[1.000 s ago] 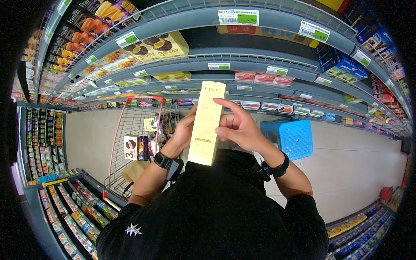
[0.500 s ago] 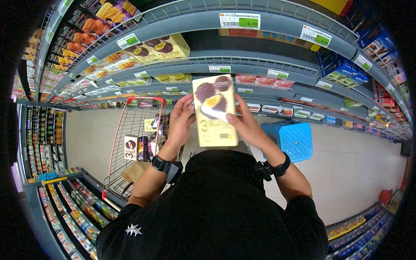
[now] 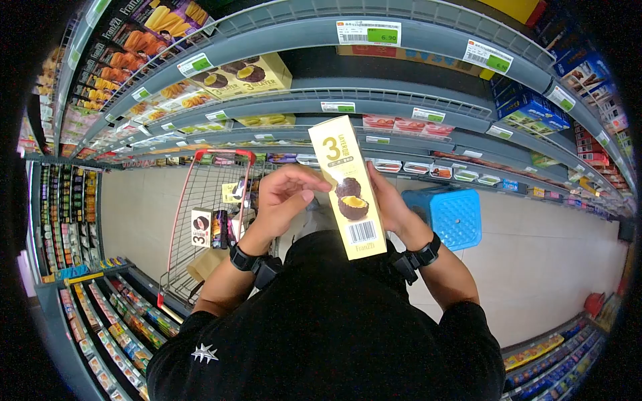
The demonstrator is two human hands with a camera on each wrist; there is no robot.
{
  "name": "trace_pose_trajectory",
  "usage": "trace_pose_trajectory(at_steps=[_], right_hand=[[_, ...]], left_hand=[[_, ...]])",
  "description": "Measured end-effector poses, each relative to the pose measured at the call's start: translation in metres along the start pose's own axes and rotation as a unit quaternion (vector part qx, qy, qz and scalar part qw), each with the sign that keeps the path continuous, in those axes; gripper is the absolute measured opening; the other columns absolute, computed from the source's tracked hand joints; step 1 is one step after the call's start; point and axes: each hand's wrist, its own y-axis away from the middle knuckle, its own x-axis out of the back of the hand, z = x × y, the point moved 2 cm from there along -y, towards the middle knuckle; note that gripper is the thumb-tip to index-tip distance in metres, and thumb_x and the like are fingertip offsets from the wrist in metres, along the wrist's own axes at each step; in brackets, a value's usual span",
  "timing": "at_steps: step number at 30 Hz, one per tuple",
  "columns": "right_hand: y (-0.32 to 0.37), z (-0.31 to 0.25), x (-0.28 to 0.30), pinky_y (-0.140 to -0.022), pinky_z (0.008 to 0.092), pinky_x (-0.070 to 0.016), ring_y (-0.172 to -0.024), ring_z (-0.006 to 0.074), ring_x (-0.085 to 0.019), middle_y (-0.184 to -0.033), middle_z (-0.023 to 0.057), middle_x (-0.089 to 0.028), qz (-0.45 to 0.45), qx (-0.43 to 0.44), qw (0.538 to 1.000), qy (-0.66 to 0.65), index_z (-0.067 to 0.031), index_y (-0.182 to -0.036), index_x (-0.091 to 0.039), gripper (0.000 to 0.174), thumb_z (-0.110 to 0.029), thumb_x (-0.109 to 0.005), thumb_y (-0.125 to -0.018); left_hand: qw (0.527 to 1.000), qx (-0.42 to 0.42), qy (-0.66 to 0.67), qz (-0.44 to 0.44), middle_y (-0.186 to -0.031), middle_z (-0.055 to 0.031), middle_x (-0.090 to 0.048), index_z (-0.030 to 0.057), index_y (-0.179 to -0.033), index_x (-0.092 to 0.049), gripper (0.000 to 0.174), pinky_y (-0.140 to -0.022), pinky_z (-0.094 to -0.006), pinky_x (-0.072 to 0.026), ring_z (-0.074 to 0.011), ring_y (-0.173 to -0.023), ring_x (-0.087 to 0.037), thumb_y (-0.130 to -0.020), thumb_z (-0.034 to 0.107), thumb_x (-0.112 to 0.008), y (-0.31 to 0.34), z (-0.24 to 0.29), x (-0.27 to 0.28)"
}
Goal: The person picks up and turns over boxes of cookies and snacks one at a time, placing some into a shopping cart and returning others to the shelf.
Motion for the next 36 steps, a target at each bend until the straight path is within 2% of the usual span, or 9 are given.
trace_pose_trajectory(at_steps=[2,5,10,11,13,17,21,28,36], right_hand=[[-0.001,0.0,0.007,-0.098,0.0388,-0.0506,-0.118,0.0236,-0.058,-0.134,0.0143,-0.053,-0.059,-0.008,0.998,-0.008,-0.0065,-0.143,-0.037,0.059,-0.049,-0.026,-0.104],[-0.005,-0.003,0.009,-0.098,0.0375,-0.0506,-0.118,0.0227,-0.059,-0.134,0.0138,-0.054,-0.033,0.016,0.999,0.018,-0.0065,-0.142,-0.038,0.058,-0.048,-0.027,-0.104],[-0.015,-0.007,0.024,-0.094,0.0333,-0.0514,-0.112,0.0187,-0.06,-0.126,0.0123,-0.058,0.128,0.179,0.97,0.1,-0.0047,-0.132,-0.043,0.043,-0.036,-0.044,-0.103],[-0.018,-0.008,0.029,-0.093,0.032,-0.0511,-0.111,0.0179,-0.06,-0.126,0.0127,-0.057,0.15,0.215,0.953,0.152,-0.0043,-0.131,-0.042,0.041,-0.034,-0.045,-0.103],[-0.016,-0.019,0.023,-0.095,0.0299,-0.0457,-0.116,0.0166,-0.054,-0.132,0.0159,-0.051,0.203,0.231,0.908,0.285,-0.0025,-0.129,-0.04,0.036,-0.024,-0.05,-0.102],[-0.022,-0.05,-0.02,-0.106,0.0349,-0.0358,-0.129,0.0228,-0.045,-0.14,0.0168,-0.043,0.112,0.401,0.804,0.425,-0.0014,-0.142,-0.035,0.05,-0.014,-0.055,-0.098],[-0.027,-0.082,-0.034,-0.109,0.0386,-0.0343,-0.133,0.0278,-0.041,-0.145,0.0153,-0.038,0.162,0.446,0.608,0.636,-0.0043,-0.15,-0.03,0.067,0.0,-0.055,-0.088],[-0.055,-0.094,-0.041,-0.11,0.0445,-0.0358,-0.138,0.0297,-0.037,-0.151,0.0172,-0.033,0.104,0.404,0.706,0.573,-0.0047,-0.15,-0.029,0.069,-0.001,-0.058,-0.087],[-0.085,-0.108,-0.032,-0.108,0.0441,-0.0369,-0.138,0.0313,-0.038,-0.15,0.0185,-0.034,0.127,0.372,0.684,0.614,-0.005,-0.149,-0.029,0.07,-0.002,-0.06,-0.086]], left_hand=[[1.0,0.005,-0.007,0.001,-0.104,-0.014,-0.066,-0.0021,-0.107,-0.06,0.016,-0.092,-0.035,-0.0504,-0.0209,-0.101,-0.065,-0.091,0.002,-0.059,-0.001,0.0,0.001],[0.999,0.028,-0.042,0.018,-0.106,-0.0105,-0.065,-0.0015,-0.112,-0.06,0.021,-0.093,-0.0328,-0.0496,-0.0175,-0.1,-0.062,-0.09,-0.001,-0.059,-0.003,-0.004,0.006],[0.975,0.064,-0.193,0.092,-0.119,-0.006,-0.054,0.003,-0.123,-0.058,0.037,-0.095,-0.0314,-0.0485,-0.0145,-0.107,-0.054,-0.087,0.0,-0.063,-0.011,-0.02,0.022],[0.968,0.084,-0.22,0.084,-0.13,-0.0077,-0.045,0.0019,-0.134,-0.05,0.049,-0.096,-0.0301,-0.0486,-0.0158,-0.119,-0.048,-0.087,-0.002,-0.063,-0.012,-0.024,0.026],[0.961,0.069,-0.246,0.104,-0.133,-0.0083,-0.044,0.0029,-0.139,-0.045,0.055,-0.097,-0.0314,-0.0482,-0.0182,-0.123,-0.048,-0.086,-0.003,-0.063,-0.017,-0.026,0.026],[0.954,0.018,-0.274,0.123,-0.14,-0.0096,-0.04,0.0044,-0.146,-0.037,0.063,-0.099,-0.0351,-0.047,-0.0223,-0.129,-0.045,-0.087,-0.002,-0.061,-0.03,-0.026,0.034],[0.944,-0.008,-0.306,0.121,-0.144,-0.0111,-0.037,0.0056,-0.148,-0.034,0.066,-0.1,-0.0361,-0.045,-0.0235,-0.129,-0.045,-0.088,0.001,-0.061,-0.051,-0.014,0.045],[0.955,-0.034,-0.274,0.108,-0.143,-0.0145,-0.043,0.0126,-0.156,-0.011,0.09,-0.102,-0.0442,-0.0388,-0.0296,-0.132,-0.043,-0.084,0.003,-0.064,-0.075,-0.019,0.061],[0.918,-0.031,-0.376,0.119,-0.145,-0.0183,-0.037,0.0091,-0.154,-0.014,0.089,-0.107,-0.0414,-0.0349,-0.0325,-0.134,-0.039,-0.084,0.011,-0.068,-0.09,-0.041,0.086]])
